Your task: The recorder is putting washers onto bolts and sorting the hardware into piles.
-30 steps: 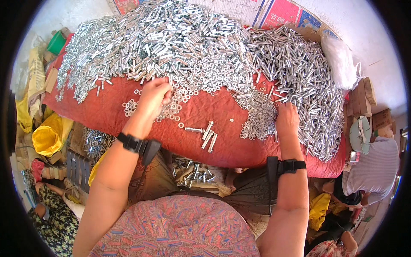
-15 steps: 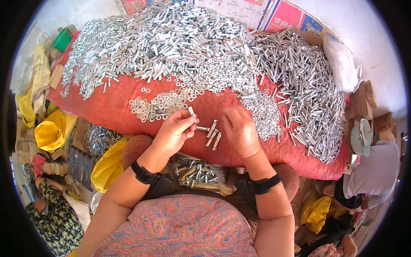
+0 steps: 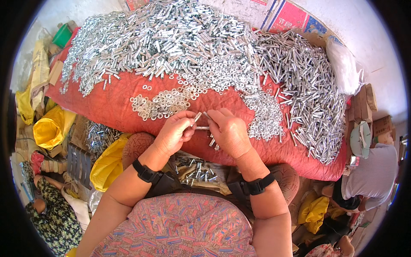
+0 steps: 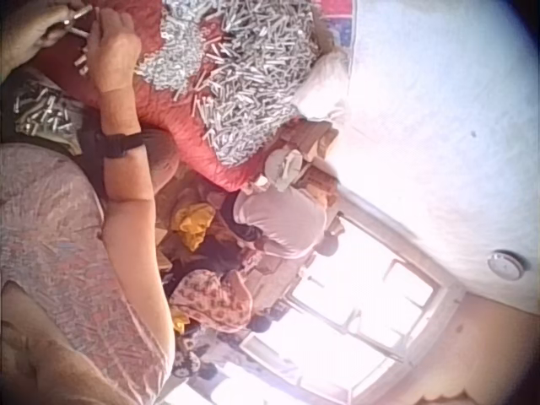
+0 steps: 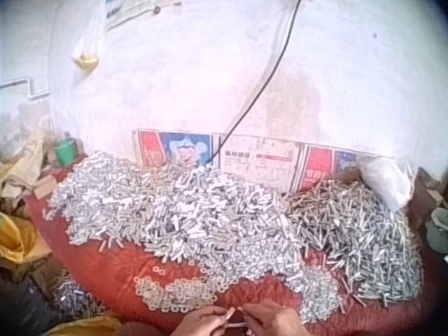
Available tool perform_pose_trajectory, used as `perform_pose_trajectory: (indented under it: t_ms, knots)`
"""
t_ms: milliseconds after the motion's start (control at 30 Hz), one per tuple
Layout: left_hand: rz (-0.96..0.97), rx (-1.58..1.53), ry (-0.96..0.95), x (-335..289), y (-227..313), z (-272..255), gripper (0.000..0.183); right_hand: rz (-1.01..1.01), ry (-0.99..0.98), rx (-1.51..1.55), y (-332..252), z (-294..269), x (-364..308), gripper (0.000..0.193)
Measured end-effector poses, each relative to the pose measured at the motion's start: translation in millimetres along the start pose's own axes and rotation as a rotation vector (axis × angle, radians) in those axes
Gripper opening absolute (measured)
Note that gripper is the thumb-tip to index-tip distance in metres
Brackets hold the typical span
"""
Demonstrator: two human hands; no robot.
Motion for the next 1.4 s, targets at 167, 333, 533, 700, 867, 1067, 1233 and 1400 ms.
perform_pose_trajectory:
  t_ms: [167,333,533,700,867,1067,1233,1400]
  knots:
    - [-0.001,0.017,-0.001,0,-2,-1,0.011,-0.079,-0.160,-0.084,-3,-4,-5,0.015]
    - [0.018,0.004,0.002,1,-3,3,0.010,-0.048,-0.234,-0.162,-16,3,-13,0.020]
    - [-0.050,0.015,-0.031,0,-8,11,0.017,0.165,0.118,0.389,-18,7,-12,0.026]
    - [0.039,-0.073,0.043,1,-8,15,0.020,0.102,0.161,-0.127,40,-29,-14,0.013]
    - [0.034,0.396,0.020,1,-9,11,0.014,0.163,-0.067,-0.604,74,-33,-27,0.007]
    - [-0.261,0.523,-0.103,-13,0,16,0.017,0.156,-0.222,-0.666,73,-34,-19,0.007]
    - [0.023,0.076,0.003,-4,2,-2,0.021,0.116,-0.168,-0.684,79,-29,-18,0.010]
    - [0.168,0.011,0.150,-9,18,-7,0.039,0.038,0.059,-0.348,46,-12,1,0.005]
Point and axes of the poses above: each hand's wrist, its own x-axis towards the middle knuckle, its own z-axis out of the palm, y = z × x, the point moved 1 cm from there along x, towards the middle knuckle, and after that the axes turned 11 degrees about -z, right-handed, at the moved point
